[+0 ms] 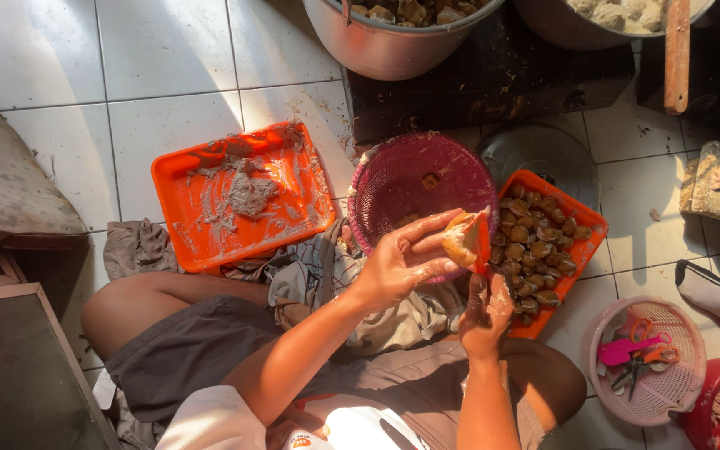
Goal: The person scoops a gray paste from a tray and spreads it onto small brown food pieces using a spatula, then places the coated pieces into a pink basket. The person repeats this process for multiple pieces.
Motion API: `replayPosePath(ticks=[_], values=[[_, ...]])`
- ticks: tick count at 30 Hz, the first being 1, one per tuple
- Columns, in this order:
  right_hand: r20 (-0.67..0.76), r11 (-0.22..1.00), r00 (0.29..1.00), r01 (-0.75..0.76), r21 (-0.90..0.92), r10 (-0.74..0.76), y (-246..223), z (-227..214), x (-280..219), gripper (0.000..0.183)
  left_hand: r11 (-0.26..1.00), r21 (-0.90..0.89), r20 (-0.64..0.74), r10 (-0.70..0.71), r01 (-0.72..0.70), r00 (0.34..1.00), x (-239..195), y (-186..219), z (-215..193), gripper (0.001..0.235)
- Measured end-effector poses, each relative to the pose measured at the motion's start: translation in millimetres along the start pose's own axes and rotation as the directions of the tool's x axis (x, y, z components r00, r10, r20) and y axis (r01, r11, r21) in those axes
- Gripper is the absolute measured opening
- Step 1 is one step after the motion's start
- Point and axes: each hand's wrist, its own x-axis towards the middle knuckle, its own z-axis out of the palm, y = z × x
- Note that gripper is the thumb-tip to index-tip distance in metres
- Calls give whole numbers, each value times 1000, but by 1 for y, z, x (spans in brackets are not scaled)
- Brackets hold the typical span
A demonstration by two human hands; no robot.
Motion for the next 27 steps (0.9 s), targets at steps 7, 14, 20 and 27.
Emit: replayPosePath(ticks=[7,14,20,27], values=[[-17,965,999,-49,-256,46,-15,-6,2,26,701,680,-124,397,-213,910,8,-7,0,36],[57,980,998,-24,-198,35,-28,-12,21,23,60,962,200,508,-266,838,22,49,-40,44],[198,878,977,166,-450,-84,-82,-19,22,20,-356,914,345,425,-195,837,15,69,-40,41],[186,929,978,-19,-369,94,-84,-24,33,19,-91,959,278,476,-268,834,2,77,-34,36]])
